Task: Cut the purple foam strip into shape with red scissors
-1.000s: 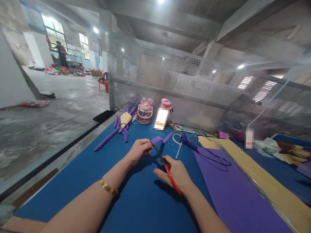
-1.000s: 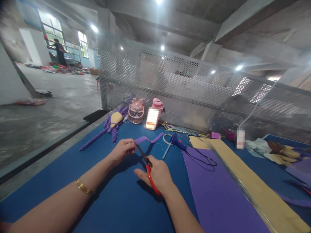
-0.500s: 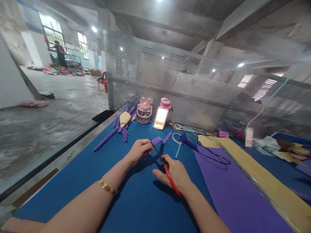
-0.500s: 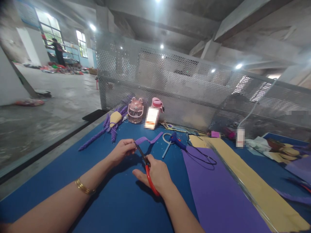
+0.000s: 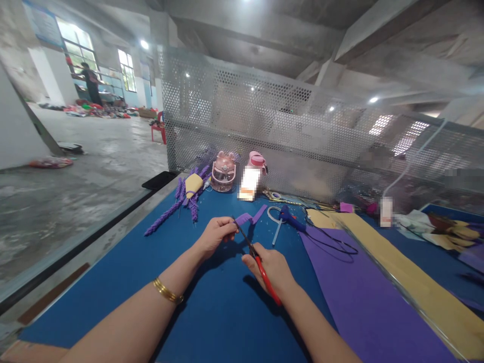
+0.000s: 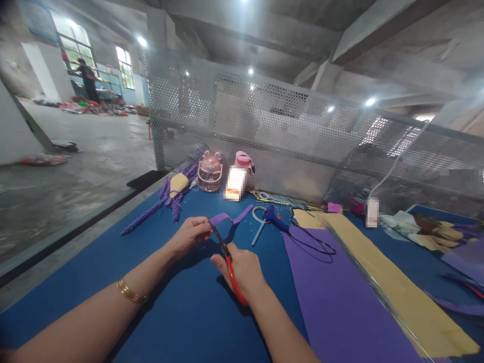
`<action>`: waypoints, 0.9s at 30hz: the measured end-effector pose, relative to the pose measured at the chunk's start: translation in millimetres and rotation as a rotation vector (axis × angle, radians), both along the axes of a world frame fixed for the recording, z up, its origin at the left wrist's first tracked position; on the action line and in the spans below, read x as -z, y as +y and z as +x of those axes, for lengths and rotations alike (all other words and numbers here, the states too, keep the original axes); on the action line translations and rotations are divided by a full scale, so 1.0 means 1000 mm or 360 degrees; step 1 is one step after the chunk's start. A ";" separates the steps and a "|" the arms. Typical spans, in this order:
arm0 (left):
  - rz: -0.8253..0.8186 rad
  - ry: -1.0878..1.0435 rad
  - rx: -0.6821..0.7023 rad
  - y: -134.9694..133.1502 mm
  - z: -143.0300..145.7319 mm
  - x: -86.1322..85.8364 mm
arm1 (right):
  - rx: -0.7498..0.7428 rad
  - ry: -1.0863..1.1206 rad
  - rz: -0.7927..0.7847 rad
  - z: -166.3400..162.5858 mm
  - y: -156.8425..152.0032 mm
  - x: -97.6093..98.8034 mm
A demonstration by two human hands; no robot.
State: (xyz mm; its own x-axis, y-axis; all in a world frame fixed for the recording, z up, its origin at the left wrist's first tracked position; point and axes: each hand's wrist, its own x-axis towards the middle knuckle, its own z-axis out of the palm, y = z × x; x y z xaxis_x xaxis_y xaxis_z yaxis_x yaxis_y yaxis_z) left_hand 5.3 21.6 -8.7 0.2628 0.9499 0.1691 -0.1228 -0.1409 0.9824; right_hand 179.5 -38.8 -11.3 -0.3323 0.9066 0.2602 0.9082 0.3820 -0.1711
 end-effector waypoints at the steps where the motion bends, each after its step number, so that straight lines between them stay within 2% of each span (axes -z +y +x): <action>1: 0.0001 0.0006 -0.0007 0.000 0.000 0.000 | -0.0008 0.0004 -0.0003 0.000 0.001 0.001; 27: -0.0016 0.0010 -0.0012 0.000 0.000 -0.001 | 0.0043 -0.0058 -0.0035 -0.002 0.000 0.001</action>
